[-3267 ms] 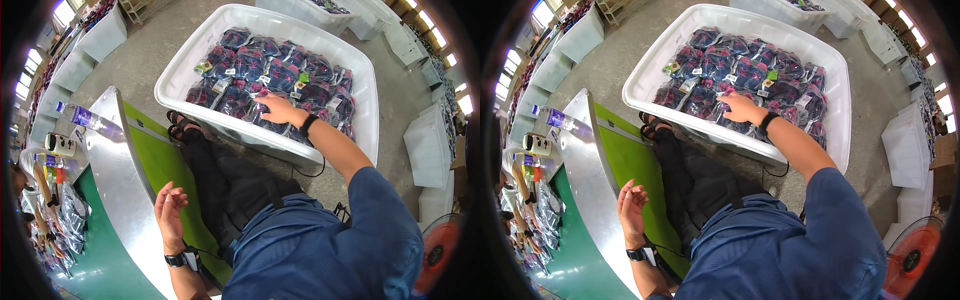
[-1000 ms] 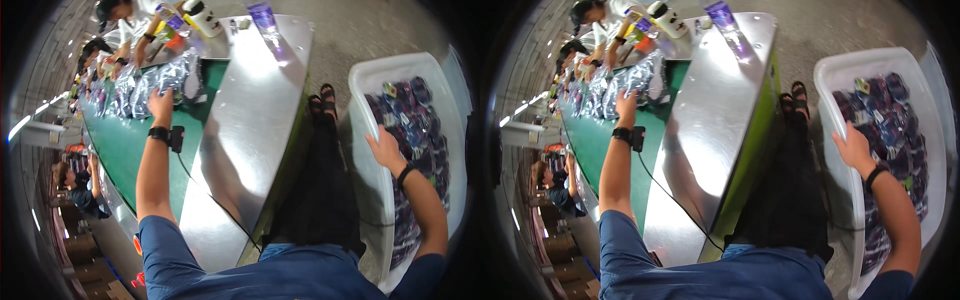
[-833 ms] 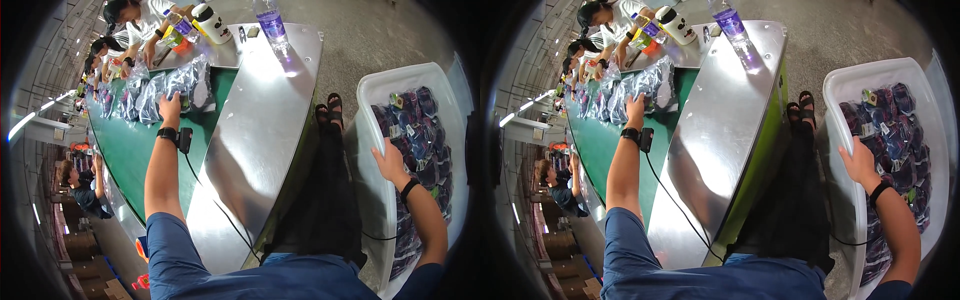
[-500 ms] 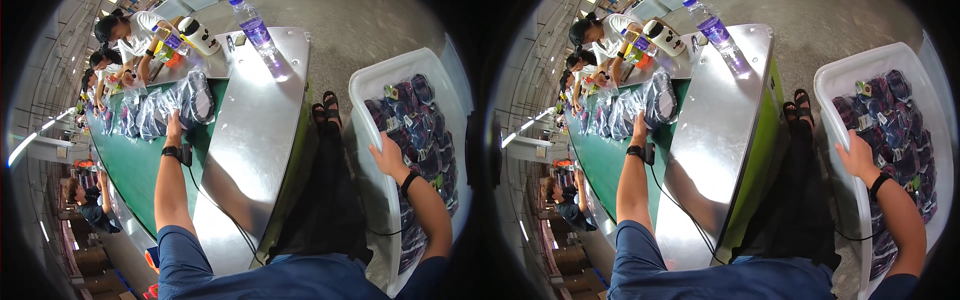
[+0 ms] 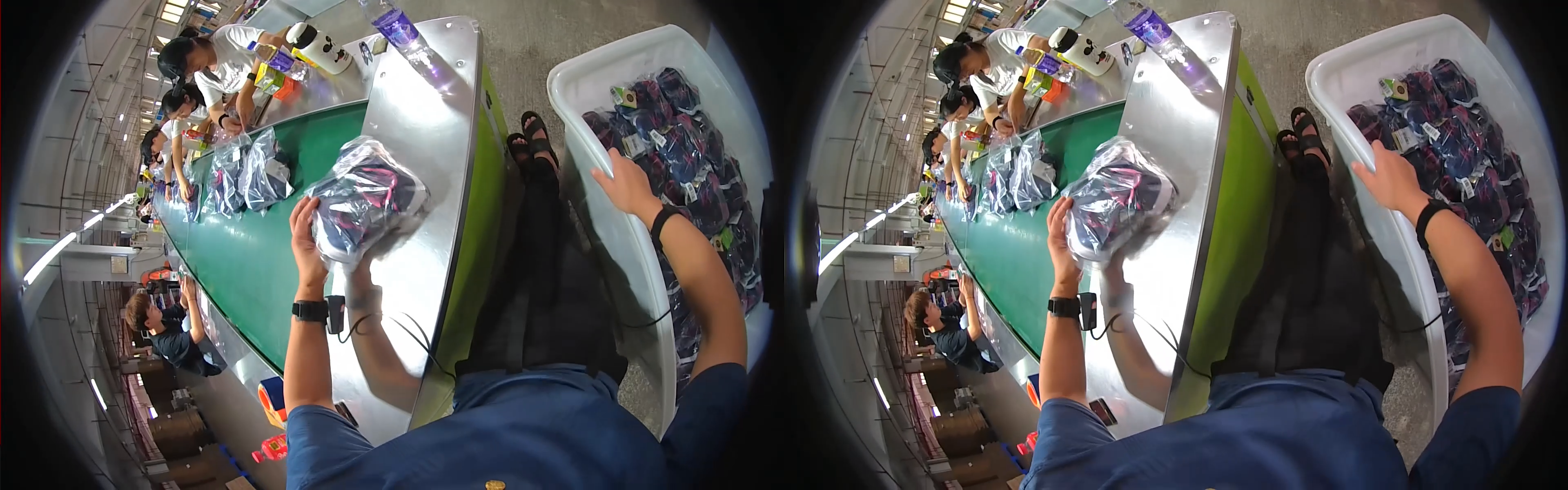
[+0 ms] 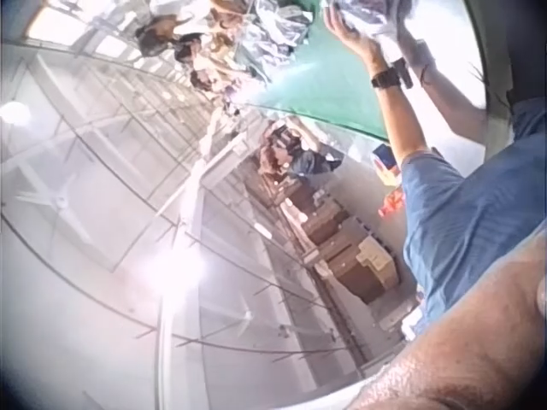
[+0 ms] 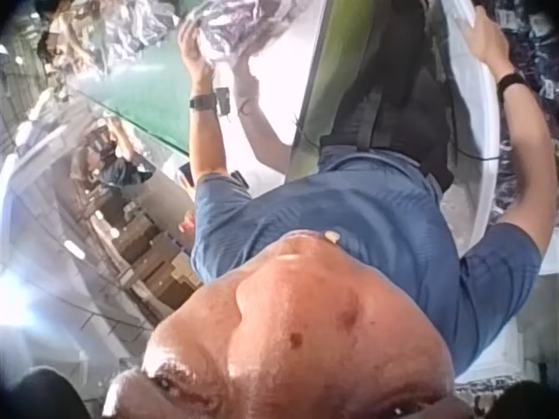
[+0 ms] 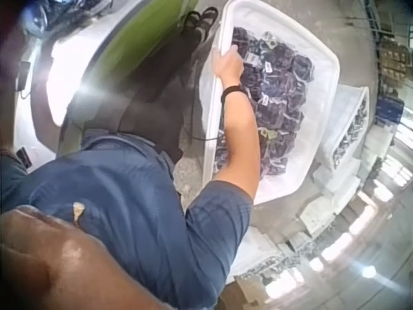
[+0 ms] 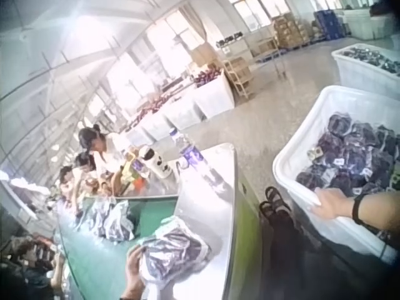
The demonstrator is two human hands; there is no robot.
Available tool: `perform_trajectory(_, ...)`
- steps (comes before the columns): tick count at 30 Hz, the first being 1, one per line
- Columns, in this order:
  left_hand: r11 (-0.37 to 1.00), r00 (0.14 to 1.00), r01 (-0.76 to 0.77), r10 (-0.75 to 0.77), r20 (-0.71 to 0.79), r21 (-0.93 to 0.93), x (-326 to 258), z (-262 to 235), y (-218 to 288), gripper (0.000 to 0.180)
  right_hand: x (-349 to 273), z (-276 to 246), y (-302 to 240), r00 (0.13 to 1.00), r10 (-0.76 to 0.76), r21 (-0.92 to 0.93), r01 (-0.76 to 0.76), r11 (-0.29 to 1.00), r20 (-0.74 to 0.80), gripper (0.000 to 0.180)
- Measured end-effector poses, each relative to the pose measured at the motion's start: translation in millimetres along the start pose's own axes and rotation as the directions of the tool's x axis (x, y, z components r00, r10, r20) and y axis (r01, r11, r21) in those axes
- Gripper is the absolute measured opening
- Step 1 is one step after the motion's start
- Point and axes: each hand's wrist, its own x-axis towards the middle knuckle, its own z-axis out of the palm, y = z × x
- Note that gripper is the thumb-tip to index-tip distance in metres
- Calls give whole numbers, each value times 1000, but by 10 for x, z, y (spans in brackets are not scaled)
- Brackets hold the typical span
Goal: Sorting packaged shoes from a conveyor belt into a storage bin.
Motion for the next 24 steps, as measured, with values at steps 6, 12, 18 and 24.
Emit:
perform_trajectory(6, 550, 741, 606, -653, 156, -575, -140, -170, 605, 70, -41, -17, -10, 999, 46, -34, -46, 998, 28, 51)
perform_trajectory(12, 719, 833, 492, -553, 24, -491, -58, 344, 572, 83, -87, -122, -267, 991, 121, -85, -116, 990, 62, 48)
perform_trajectory(18, 317, 803, 540, -472, 364, -780, -183, 594, 632, 59, -390, -192, -401, 991, 130, -39, -129, 991, 27, 60)
perform_trajectory(24, 419, 752, 653, -262, 605, -631, -595, 935, 1979, 89, -875, -546, -636, 959, -145, 465, 247, 850, -244, 53)
